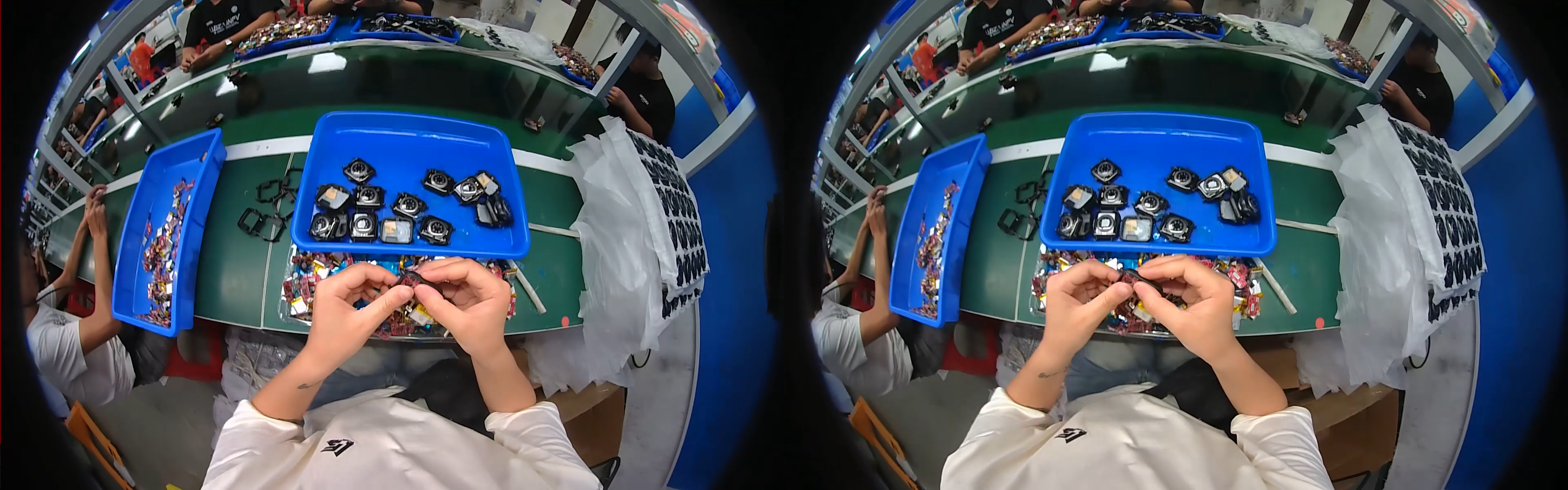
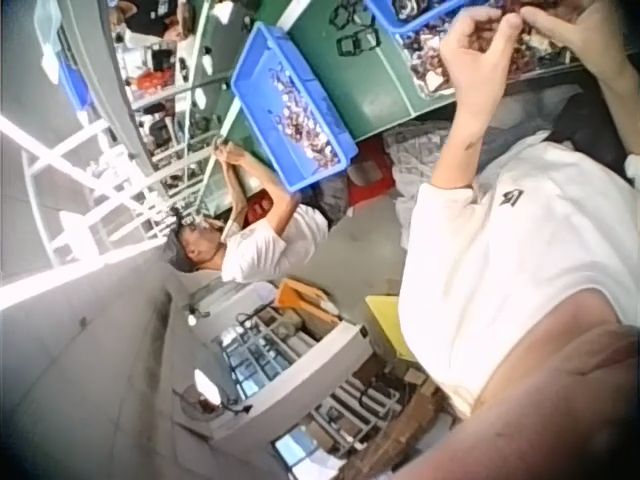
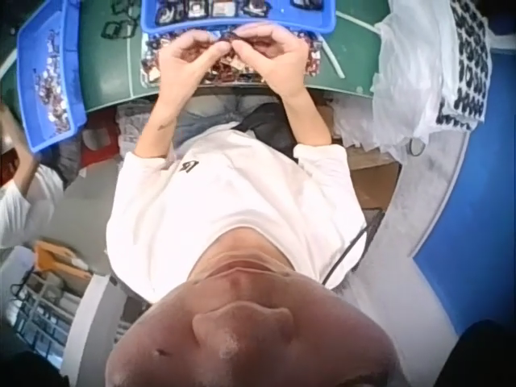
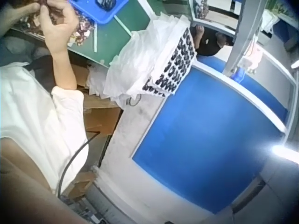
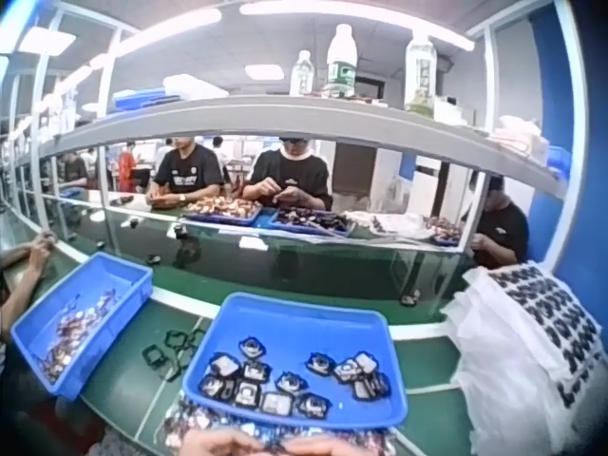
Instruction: Manually assembling internal components into smartwatch shells on a factory production line.
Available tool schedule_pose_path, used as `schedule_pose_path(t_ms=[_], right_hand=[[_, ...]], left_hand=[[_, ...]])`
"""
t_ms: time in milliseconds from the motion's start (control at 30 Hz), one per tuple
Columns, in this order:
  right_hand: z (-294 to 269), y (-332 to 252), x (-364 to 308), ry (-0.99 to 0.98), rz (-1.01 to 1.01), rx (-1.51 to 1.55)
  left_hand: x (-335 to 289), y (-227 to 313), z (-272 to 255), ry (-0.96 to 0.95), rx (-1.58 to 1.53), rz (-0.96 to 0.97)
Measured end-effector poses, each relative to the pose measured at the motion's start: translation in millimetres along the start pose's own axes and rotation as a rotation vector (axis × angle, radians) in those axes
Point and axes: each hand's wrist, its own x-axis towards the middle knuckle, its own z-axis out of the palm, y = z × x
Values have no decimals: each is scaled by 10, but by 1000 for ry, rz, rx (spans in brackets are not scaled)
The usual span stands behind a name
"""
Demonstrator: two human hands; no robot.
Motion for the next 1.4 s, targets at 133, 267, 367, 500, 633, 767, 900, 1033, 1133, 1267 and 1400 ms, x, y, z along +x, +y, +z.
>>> schedule_pose_path(t_ms=[133,267,367,500,633,767,900,1033,1133,1267,1400], right_hand=[[-36,6,39,48,-35,103],[-51,-16,97,85,-30,186],[-81,-35,118,91,52,186],[-126,-51,140,16,25,103],[-211,6,166,81,-98,-106],[-246,2,165,94,-97,-116],[-237,25,196,86,-120,-255],[-206,73,217,81,-101,-441],[-188,61,246,79,-143,-553],[-162,65,232,82,-207,-628],[-170,63,227,151,-233,-657]], left_hand=[[158,214,-83,-200,247,54],[249,322,-6,-168,269,14],[327,302,-25,-187,255,-46],[457,336,-66,-293,93,-251],[956,494,-285,-253,247,-184],[2001,324,-833,54,501,111],[2970,-195,-1465,348,527,-130],[3338,-622,-1651,407,585,-274],[3296,-624,-1562,357,1122,-242],[3047,-444,-1652,414,1223,-23],[2003,135,-1171,51,966,238]])
